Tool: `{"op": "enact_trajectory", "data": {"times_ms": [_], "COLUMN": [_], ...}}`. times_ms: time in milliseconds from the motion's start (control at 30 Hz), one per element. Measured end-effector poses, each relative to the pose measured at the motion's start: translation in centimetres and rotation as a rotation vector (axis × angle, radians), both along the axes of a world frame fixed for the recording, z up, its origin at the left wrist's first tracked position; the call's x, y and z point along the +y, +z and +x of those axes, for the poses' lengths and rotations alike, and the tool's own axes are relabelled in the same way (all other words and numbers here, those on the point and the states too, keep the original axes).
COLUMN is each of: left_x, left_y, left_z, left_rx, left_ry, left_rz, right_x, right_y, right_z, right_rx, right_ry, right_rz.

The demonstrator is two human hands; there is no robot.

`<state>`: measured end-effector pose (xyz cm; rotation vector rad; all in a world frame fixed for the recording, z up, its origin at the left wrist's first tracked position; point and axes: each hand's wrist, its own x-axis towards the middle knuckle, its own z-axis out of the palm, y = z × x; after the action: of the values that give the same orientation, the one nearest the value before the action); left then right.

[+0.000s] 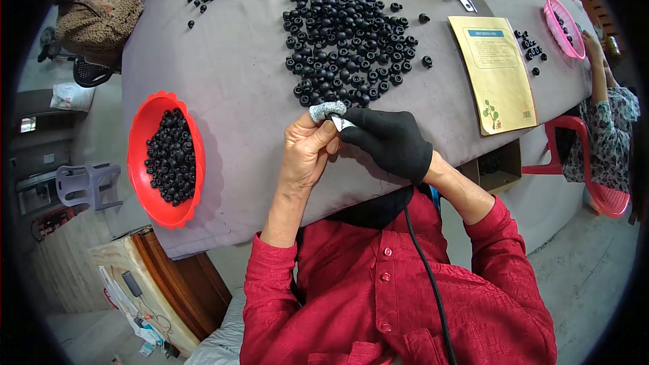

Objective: The person cleans and sorts small black plastic or rubber components on a table, wiping them with a cleaning cloth and placing them into a red bowl.

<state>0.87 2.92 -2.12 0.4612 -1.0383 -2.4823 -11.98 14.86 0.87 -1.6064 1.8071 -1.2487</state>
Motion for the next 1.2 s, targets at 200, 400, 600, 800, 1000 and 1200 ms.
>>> {"op": "enact_trajectory", "data": {"times_ms": [200,400,600,800,1000,1200], "left_x": [0.0,0.1,0.0,0.1,0.1,0.0], "left_y": [0.2,0.2,-0.1,0.2,0.1,0.0], "left_z": [-0.1,-0.1,-0.4,-0.2,-0.2,-0.2], "left_rx": [-0.034,-0.049,-0.033,-0.018,0.007,0.019], "left_ry": [0.013,-0.001,0.013,0.036,0.003,-0.014], "left_rz": [-0.030,-0.069,0.006,0.045,0.042,0.050], "right_x": [0.1,0.0,0.1,0.2,0.2,0.2], "right_y": [0.0,0.3,0.0,-0.2,0.1,0.5], "right_z": [0.1,0.4,0.4,0.5,0.4,0.2], "right_rx": [0.069,0.020,-0.074,-0.099,-0.152,-0.072], "right_ry": [0.000,-0.030,-0.063,-0.097,-0.072,-0.037], "right_rz": [-0.055,-0.053,0.036,-0.013,0.016,0.002]}}
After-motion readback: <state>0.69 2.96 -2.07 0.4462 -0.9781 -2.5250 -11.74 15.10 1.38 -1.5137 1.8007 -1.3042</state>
